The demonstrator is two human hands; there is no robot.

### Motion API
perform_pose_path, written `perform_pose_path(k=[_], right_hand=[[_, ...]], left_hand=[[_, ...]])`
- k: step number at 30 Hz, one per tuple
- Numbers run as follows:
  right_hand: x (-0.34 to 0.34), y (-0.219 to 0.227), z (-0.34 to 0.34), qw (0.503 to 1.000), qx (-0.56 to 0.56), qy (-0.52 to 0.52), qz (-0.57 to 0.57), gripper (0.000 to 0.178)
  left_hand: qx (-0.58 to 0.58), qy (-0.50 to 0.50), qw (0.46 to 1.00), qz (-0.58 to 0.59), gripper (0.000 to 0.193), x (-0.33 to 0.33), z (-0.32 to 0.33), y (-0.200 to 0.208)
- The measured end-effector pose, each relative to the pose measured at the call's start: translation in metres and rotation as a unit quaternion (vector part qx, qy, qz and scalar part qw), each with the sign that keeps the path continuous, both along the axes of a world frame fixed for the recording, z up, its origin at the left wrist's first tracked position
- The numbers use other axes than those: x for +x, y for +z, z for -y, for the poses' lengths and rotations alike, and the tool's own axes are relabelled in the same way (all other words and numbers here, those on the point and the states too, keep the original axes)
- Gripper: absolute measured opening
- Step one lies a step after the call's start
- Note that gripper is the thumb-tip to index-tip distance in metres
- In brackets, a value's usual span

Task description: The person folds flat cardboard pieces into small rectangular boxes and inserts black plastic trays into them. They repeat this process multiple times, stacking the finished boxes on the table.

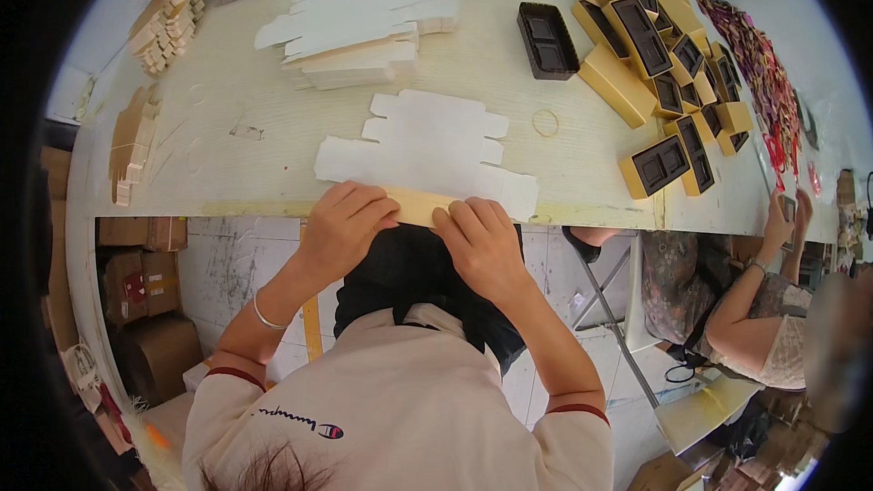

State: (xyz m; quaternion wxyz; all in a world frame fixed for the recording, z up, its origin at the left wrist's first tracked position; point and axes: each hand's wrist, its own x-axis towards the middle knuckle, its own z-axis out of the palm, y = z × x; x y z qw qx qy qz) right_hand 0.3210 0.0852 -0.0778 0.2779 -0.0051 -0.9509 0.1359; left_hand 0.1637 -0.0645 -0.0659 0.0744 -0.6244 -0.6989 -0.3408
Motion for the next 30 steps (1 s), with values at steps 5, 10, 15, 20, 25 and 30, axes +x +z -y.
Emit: perform_pose_path(k=[5,10,15,20,25,30], right_hand=[[-0.01,0.012,0.002,0.998,-0.052,-0.016,0.033,0.02],[-0.014,0.017,0.001,0.996,-0.036,-0.023,0.076,0.024],[-0.026,0.022,-0.014,0.98,-0.101,-0.031,0.166,0.024],[-0.029,0.027,-0.014,0.961,-0.218,-0.065,0.156,0.023],[-0.018,0.045,0.0,0.767,-0.621,0.019,0.163,0.052],[0.033,0.041,-0.053,0.972,-0.219,-0.028,0.075,0.059]], left_hand=[[0.007,0.001,0.999,-0.039,0.017,-0.004,-0.009,0.0],[-0.035,-0.047,0.998,-0.022,0.018,-0.013,-0.012,-0.001],[-0.107,-0.031,0.994,0.001,0.018,-0.02,-0.024,0.001],[-0.118,0.096,0.985,-0.084,0.025,-0.004,-0.028,0.029],[-0.186,0.001,0.972,0.14,0.045,0.012,-0.019,0.025],[-0.224,-0.048,0.97,0.081,0.053,-0.01,-0.008,0.039]])
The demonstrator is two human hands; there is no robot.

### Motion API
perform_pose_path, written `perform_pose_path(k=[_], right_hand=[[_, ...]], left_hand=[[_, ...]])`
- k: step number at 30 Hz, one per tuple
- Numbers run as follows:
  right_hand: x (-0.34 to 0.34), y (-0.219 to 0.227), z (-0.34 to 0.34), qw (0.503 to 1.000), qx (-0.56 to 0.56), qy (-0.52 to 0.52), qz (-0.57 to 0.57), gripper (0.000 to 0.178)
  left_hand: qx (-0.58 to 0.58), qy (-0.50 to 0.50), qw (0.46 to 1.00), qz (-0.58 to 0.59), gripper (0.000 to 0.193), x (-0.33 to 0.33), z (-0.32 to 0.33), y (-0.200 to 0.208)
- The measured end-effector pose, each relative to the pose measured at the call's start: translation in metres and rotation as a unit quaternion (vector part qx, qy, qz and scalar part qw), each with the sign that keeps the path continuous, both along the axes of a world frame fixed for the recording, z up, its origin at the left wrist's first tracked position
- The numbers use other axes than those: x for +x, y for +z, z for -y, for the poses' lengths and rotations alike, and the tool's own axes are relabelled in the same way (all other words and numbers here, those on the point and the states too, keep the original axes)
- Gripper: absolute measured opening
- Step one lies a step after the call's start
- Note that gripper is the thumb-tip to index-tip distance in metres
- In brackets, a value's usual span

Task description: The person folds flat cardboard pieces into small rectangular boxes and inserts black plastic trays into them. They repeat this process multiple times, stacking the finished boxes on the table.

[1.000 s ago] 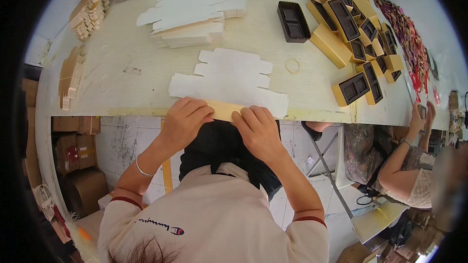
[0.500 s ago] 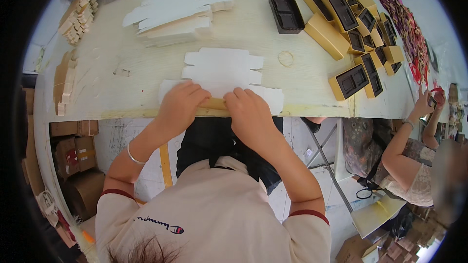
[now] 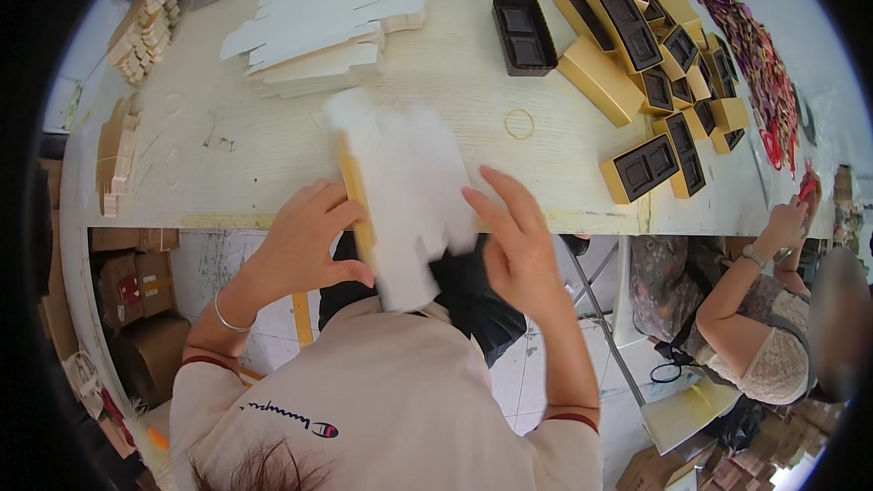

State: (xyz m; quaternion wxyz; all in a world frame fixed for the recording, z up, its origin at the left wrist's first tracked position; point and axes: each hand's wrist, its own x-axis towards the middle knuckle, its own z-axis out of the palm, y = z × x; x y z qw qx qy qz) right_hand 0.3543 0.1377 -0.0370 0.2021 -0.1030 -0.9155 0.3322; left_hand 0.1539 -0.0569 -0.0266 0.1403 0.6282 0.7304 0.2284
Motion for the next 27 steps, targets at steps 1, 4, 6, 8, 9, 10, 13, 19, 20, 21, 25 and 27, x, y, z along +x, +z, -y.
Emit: perform_pose_path(k=[1,4,6,8,9,10,13,19,20,21,25,27], right_hand=[[0.008,-0.005,-0.006,0.997,0.062,0.017,0.042,0.062],[0.021,-0.015,0.008,0.971,0.159,0.135,0.12,0.056],[0.028,-0.025,0.016,0.964,0.22,0.118,0.093,0.049],[0.03,-0.031,0.016,0.956,0.279,0.084,0.027,0.047],[0.024,-0.032,0.019,0.943,0.327,0.061,-0.006,0.041],[0.016,-0.032,0.022,0.942,0.329,0.068,-0.012,0.039],[-0.011,-0.036,0.023,0.942,0.315,0.11,-0.034,0.039],[-0.026,-0.03,0.028,0.957,0.266,0.097,-0.06,0.03],[-0.028,-0.033,0.028,0.951,0.284,0.098,-0.069,0.027],[-0.029,-0.036,0.026,0.966,0.237,0.087,-0.054,0.024],[-0.051,-0.03,0.015,0.999,0.039,-0.015,0.022,0.016],[-0.067,-0.023,0.015,0.998,0.014,-0.05,0.037,0.02]], left_hand=[[-0.023,-0.009,1.0,0.006,0.049,0.002,0.0,0.001],[0.004,-0.036,0.998,0.058,0.023,0.014,-0.001,-0.014],[0.047,-0.047,0.998,-0.014,0.018,0.006,-0.011,-0.015],[0.074,-0.058,0.994,-0.064,0.014,-0.007,-0.03,-0.012],[0.075,-0.067,0.992,-0.076,0.012,-0.013,-0.042,-0.01],[0.076,-0.074,0.99,-0.091,0.01,-0.02,-0.051,-0.008],[0.086,-0.11,0.989,-0.038,0.007,-0.043,-0.081,-0.025],[0.102,-0.067,0.991,-0.059,0.007,-0.064,-0.095,-0.037],[0.105,-0.076,0.989,-0.074,0.008,-0.064,-0.093,-0.036],[0.107,-0.085,0.987,-0.088,0.011,-0.062,-0.089,-0.032],[0.045,-0.095,0.994,-0.04,0.033,-0.045,-0.064,-0.01],[0.052,-0.078,0.994,-0.055,0.027,-0.042,-0.059,-0.013]])
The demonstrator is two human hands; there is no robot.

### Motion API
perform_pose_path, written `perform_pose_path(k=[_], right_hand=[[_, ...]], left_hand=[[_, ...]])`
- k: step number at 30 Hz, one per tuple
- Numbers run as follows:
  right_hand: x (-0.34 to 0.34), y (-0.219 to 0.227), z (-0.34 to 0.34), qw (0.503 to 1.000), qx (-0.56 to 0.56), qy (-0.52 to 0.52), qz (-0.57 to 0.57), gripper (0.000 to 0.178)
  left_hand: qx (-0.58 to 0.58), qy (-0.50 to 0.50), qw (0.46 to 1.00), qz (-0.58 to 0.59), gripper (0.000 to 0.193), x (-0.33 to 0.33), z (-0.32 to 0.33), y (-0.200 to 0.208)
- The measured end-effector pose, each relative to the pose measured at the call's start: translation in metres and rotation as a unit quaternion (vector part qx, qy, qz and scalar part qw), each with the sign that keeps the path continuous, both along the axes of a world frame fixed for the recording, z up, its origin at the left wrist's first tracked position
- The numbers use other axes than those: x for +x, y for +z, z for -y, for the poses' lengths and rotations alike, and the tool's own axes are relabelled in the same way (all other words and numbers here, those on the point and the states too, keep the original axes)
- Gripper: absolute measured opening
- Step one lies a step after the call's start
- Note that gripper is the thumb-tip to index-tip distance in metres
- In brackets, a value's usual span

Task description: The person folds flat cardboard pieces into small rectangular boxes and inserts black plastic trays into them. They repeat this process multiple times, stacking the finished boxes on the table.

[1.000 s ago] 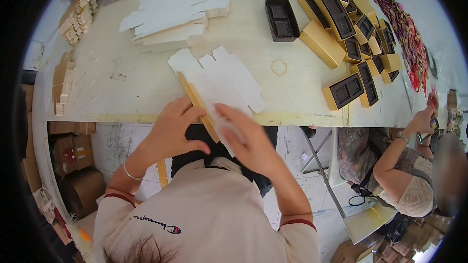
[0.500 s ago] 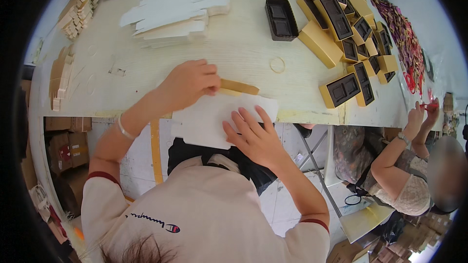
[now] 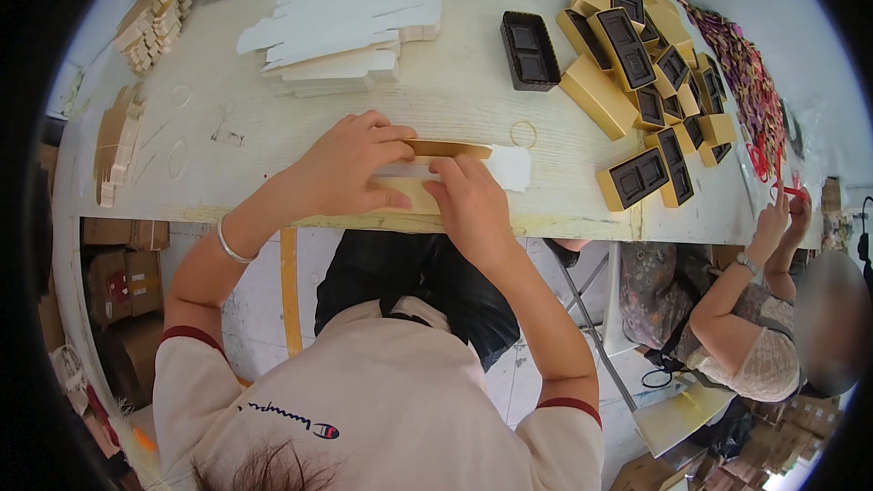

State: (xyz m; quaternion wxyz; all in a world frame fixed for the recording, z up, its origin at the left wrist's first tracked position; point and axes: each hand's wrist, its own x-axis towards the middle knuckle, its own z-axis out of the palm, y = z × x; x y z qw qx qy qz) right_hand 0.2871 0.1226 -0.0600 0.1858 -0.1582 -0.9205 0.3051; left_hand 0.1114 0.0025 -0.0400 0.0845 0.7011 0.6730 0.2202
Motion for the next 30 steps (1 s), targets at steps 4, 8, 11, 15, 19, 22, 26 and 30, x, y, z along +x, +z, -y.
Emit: perform_pose_path(k=[4,8,11,15,19,22,26,30], right_hand=[[0.0,-0.002,0.0,0.973,0.208,0.05,-0.092,0.028],[0.021,-0.007,0.009,0.968,0.205,0.116,-0.087,0.038],[0.028,-0.009,0.015,0.965,0.213,0.139,-0.064,0.037],[0.033,-0.011,0.013,0.96,0.22,0.161,-0.07,0.031],[0.023,0.0,0.016,0.982,0.12,0.138,-0.037,0.019],[0.01,0.015,0.01,0.987,0.052,0.133,0.072,0.013],[-0.011,0.019,-0.009,0.98,0.055,0.135,0.135,0.013],[-0.01,0.025,0.001,0.935,0.342,0.091,0.0,0.02]], left_hand=[[-0.016,0.028,0.999,0.017,0.015,-0.004,0.002,-0.01],[0.009,0.042,0.998,0.036,0.011,0.006,0.011,-0.012],[-0.012,0.033,0.998,0.048,0.011,0.012,0.015,-0.009],[-0.02,0.017,0.996,0.085,0.014,0.016,0.028,0.003],[0.007,0.013,1.0,0.025,0.019,0.027,0.038,0.006],[0.019,0.023,1.0,-0.003,0.023,0.029,0.037,-0.008],[0.014,0.049,0.999,-0.003,0.024,0.028,0.028,-0.011],[-0.016,0.129,0.992,0.005,0.025,0.035,0.027,-0.008]])
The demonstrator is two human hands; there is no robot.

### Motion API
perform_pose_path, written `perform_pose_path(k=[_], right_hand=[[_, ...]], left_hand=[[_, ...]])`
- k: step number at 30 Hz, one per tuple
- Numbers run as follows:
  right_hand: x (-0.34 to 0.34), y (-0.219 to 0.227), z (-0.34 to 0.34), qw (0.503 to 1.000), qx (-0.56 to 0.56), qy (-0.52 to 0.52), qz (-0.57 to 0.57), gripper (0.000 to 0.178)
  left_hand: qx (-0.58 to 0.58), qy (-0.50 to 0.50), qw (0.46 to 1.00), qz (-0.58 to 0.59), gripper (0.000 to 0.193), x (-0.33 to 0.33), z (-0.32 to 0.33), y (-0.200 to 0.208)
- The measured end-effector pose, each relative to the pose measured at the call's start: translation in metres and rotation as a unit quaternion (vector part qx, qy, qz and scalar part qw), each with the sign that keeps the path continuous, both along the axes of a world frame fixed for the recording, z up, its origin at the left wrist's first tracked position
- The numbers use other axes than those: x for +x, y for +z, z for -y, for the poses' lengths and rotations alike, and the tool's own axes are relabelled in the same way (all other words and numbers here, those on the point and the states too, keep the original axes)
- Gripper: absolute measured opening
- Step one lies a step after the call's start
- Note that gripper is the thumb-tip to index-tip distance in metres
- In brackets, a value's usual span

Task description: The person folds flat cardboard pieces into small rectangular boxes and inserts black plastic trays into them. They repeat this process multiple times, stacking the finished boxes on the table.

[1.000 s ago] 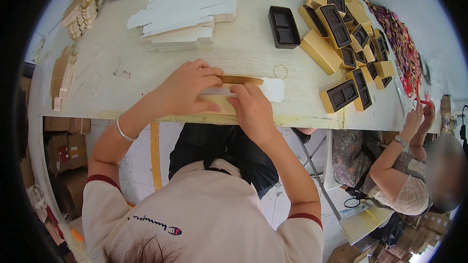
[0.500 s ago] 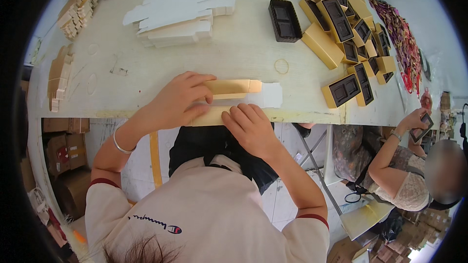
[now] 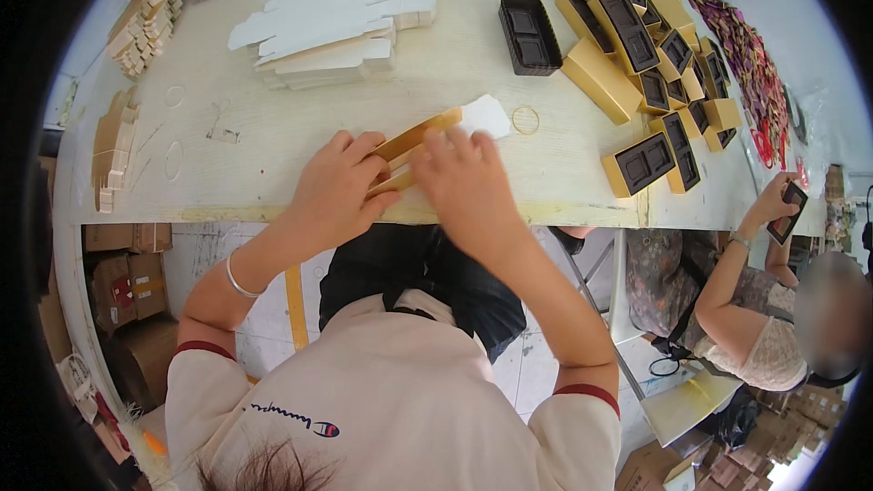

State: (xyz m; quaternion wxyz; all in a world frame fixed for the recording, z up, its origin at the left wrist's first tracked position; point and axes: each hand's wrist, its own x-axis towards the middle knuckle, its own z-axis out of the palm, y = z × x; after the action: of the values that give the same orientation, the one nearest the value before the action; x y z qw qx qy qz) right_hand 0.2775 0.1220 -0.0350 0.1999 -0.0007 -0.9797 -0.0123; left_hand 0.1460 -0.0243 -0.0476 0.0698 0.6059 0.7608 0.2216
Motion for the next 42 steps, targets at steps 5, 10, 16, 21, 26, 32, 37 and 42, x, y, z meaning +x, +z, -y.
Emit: perform_pose_path(k=[5,10,16,21,26,32,37,42], right_hand=[[0.004,-0.014,0.021,0.928,-0.358,0.08,0.065,0.031],[0.011,-0.013,-0.005,0.869,-0.471,0.111,0.1,0.026],[0.006,-0.022,-0.014,0.906,-0.409,0.108,0.024,0.021],[0.002,-0.029,-0.001,0.94,-0.32,0.107,-0.056,0.015],[0.003,-0.035,0.011,0.94,-0.327,0.056,-0.074,0.013],[0.027,-0.025,0.015,0.953,-0.298,0.052,-0.02,0.038],[0.046,-0.021,0.02,0.973,-0.213,0.084,0.01,0.06],[0.032,-0.042,0.016,0.95,-0.264,0.097,-0.139,0.052]], left_hand=[[-0.087,-0.024,0.996,0.014,0.043,-0.003,-0.009,0.014],[-0.12,-0.159,0.961,0.193,0.057,-0.037,0.009,0.034],[0.067,-0.226,0.967,0.095,0.039,-0.045,0.006,-0.007],[0.116,-0.134,0.973,0.145,0.026,-0.021,-0.014,-0.014],[0.125,-0.122,0.978,0.111,0.014,-0.013,-0.018,-0.018],[0.048,-0.091,0.983,0.154,0.009,-0.004,-0.009,-0.002],[0.016,-0.083,0.985,0.153,0.01,-0.002,-0.009,0.004],[-0.098,-0.102,0.929,0.342,0.023,-0.016,-0.015,0.022]])
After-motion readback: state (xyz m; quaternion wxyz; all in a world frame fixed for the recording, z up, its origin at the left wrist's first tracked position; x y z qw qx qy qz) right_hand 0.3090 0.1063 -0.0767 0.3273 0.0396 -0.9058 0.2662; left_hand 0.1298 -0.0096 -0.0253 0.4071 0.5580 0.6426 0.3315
